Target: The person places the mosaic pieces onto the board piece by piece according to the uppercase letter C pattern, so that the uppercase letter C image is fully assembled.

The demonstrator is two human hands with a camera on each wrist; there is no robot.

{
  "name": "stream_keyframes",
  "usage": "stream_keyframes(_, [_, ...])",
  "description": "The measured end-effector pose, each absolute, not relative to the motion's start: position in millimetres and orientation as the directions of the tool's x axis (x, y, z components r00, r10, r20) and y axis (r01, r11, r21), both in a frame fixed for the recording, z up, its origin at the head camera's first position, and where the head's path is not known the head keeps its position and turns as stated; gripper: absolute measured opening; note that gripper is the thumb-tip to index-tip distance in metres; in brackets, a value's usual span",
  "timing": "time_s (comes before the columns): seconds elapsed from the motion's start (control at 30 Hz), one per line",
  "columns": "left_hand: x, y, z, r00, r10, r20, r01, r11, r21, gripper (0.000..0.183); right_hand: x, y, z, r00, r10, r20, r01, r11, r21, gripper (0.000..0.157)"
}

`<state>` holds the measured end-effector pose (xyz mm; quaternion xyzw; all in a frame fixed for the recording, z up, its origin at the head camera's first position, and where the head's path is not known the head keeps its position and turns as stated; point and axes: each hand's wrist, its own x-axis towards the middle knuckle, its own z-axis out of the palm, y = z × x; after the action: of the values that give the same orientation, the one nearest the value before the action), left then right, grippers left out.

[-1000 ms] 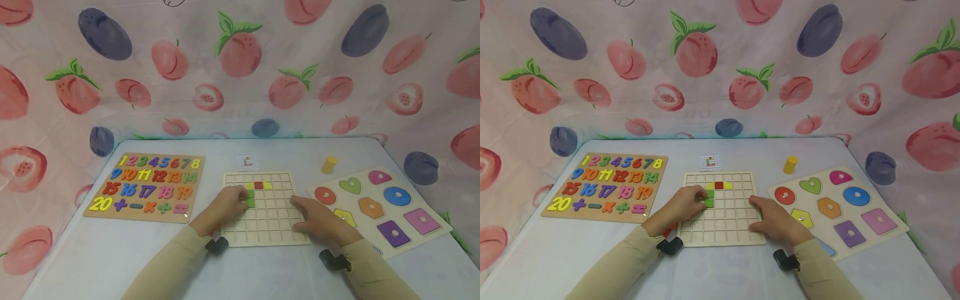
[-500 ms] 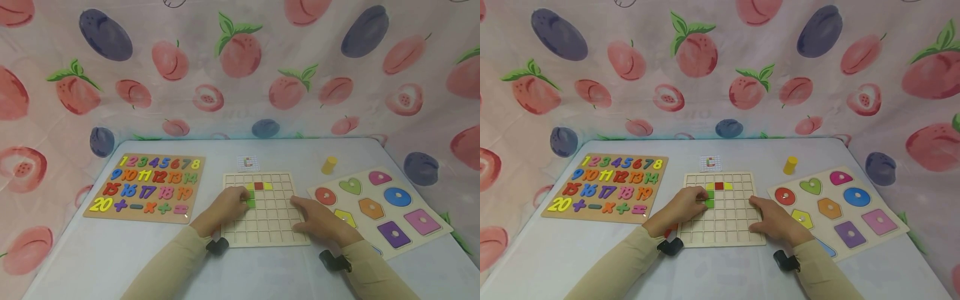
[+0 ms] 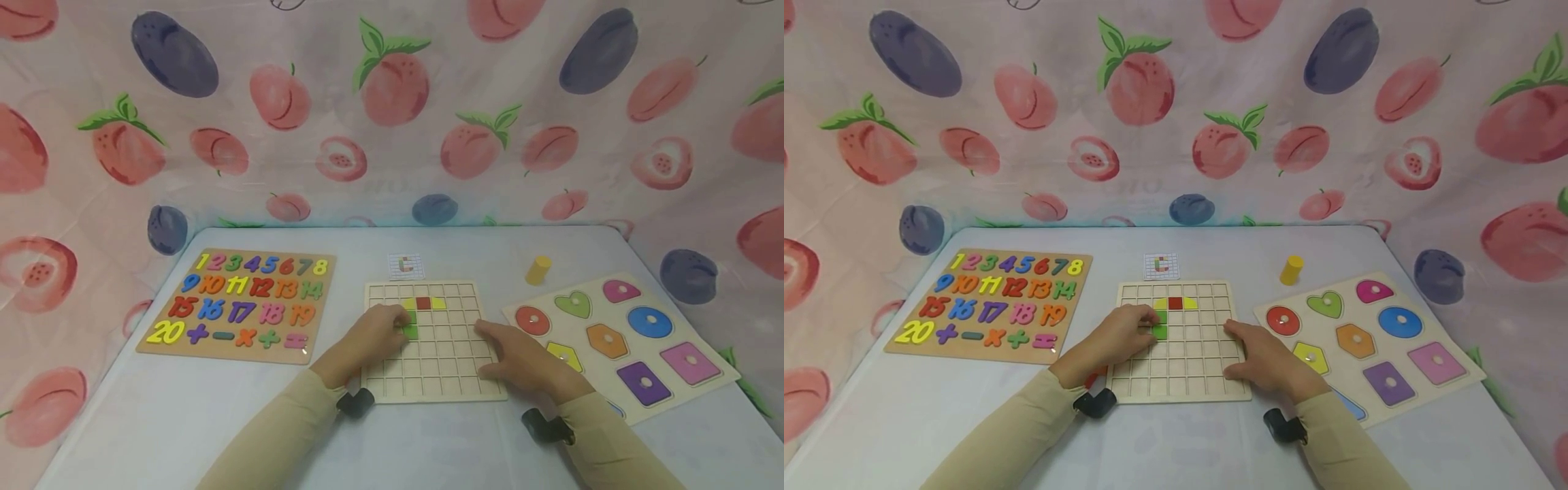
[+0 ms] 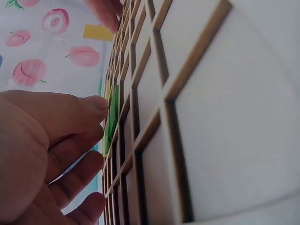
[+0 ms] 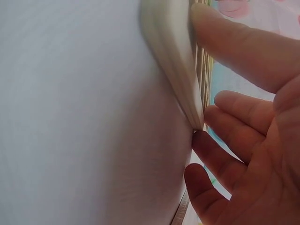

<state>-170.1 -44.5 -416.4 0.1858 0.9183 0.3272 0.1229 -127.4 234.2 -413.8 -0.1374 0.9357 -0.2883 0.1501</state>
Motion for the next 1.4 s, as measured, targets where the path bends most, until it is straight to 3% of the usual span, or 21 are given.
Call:
stream_keyframes(0.87, [-159.6, -80.5, -396.6, -0.933, 0.33, -0.146, 0.182, 0.78, 0.598, 0.031, -126.9, 234.9, -412.9, -0.913, -0.352, -0.207, -0.168, 0.786, -0.596, 0.077])
stream_keyframes(1.1, [-156.5, -96.5, -396.3, -0.944, 0.232, -0.234, 0.039, 0.784, 0.62, 0.034, -126.2, 234.5, -412.0, -0.913, -0.357, -0.199, -0.176, 0.783, -0.597, 0.077])
stream_keyframes(1.4, [-152.0, -118.6, -400.1, -0.954, 0.199, -0.224, 0.009, 0.766, 0.643, 0.032, -126.2, 234.4, -412.7, -0.913, -0.359, -0.195, -0.178, 0.78, -0.6, 0.077])
